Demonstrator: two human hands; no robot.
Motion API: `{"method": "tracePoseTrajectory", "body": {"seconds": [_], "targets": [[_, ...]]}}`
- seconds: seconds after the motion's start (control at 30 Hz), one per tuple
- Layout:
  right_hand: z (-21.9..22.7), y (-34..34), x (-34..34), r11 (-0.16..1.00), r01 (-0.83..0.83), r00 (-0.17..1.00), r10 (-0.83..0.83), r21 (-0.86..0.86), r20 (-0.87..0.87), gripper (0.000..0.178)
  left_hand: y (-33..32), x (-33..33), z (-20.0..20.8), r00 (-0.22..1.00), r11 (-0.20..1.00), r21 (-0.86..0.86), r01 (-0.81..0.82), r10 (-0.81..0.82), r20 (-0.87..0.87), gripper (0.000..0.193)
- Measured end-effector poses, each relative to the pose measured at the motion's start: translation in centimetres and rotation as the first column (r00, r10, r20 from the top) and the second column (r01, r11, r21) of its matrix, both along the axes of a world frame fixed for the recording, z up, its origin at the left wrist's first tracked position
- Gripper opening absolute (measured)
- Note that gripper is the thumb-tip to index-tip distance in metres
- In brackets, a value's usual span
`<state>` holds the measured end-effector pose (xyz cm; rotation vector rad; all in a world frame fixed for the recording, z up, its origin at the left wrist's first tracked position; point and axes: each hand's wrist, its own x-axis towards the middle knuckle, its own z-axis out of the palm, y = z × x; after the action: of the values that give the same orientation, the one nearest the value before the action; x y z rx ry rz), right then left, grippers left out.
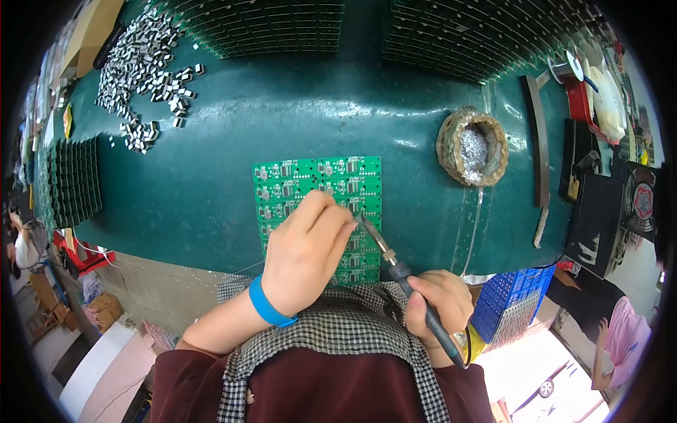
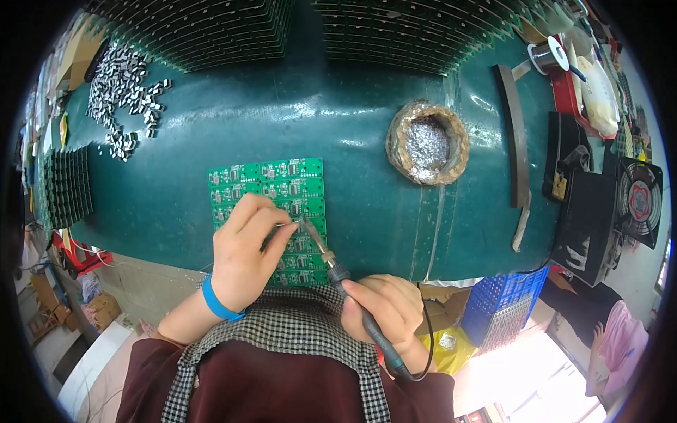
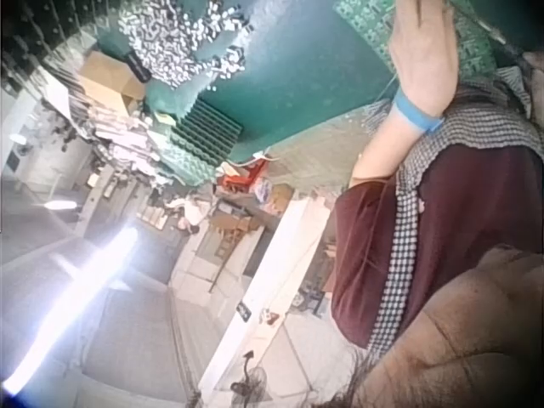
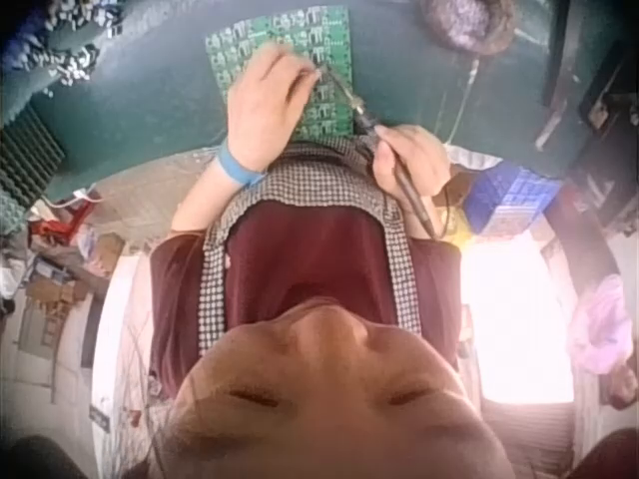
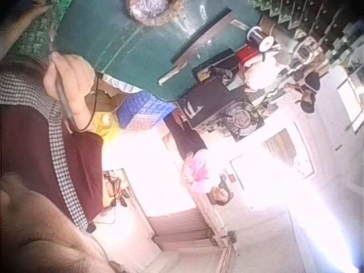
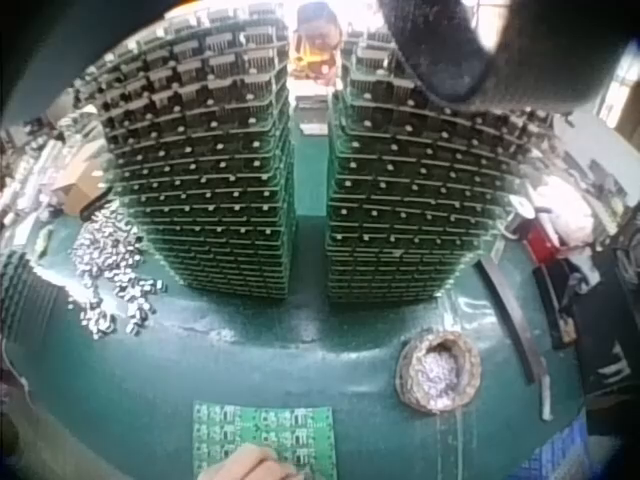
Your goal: The person turns a circuit board panel, solders electronic components onto it using a soldering iron, and places the board aside.
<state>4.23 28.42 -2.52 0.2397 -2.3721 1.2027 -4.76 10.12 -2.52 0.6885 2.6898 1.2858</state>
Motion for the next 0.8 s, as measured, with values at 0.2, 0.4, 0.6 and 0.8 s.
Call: {"method": "tracePoseTrajectory", "body": {"seconds": [0.2, 0.4, 0.6, 0.8], "targets": [[-0.1, 0.3, 0.7, 1.0, -0.02, 1.0, 0.02, -0.015, -0.013, 0.011, -0.3, 0.8, -0.1, 0.999, 1.0, 0.025, -0.018, 0.017, 0.049, 0.019], [-0.4, 0.1, 0.7, 0.999, -0.034, 0.999, 0.034, 0.004, -0.006, 0.013, -0.1, 1.0, -0.5, 1.0, 1.0, 0.019, -0.02, 0.02, 0.007, 0.019], [-0.3, 0.1, 1.1, 0.999, -0.037, 0.999, 0.037, -0.008, 0.002, 0.014, -0.4, 1.3, -0.2, 0.999, 0.996, -0.083, 0.023, -0.025, -0.025, 0.017], [-0.3, 0.1, 1.6, 0.999, -0.04, 0.999, 0.04, -0.007, -0.003, 0.013, -0.2, 1.4, -0.1, 0.999, 1.0, -0.013, -0.009, 0.009, -0.039, 0.016]]}}
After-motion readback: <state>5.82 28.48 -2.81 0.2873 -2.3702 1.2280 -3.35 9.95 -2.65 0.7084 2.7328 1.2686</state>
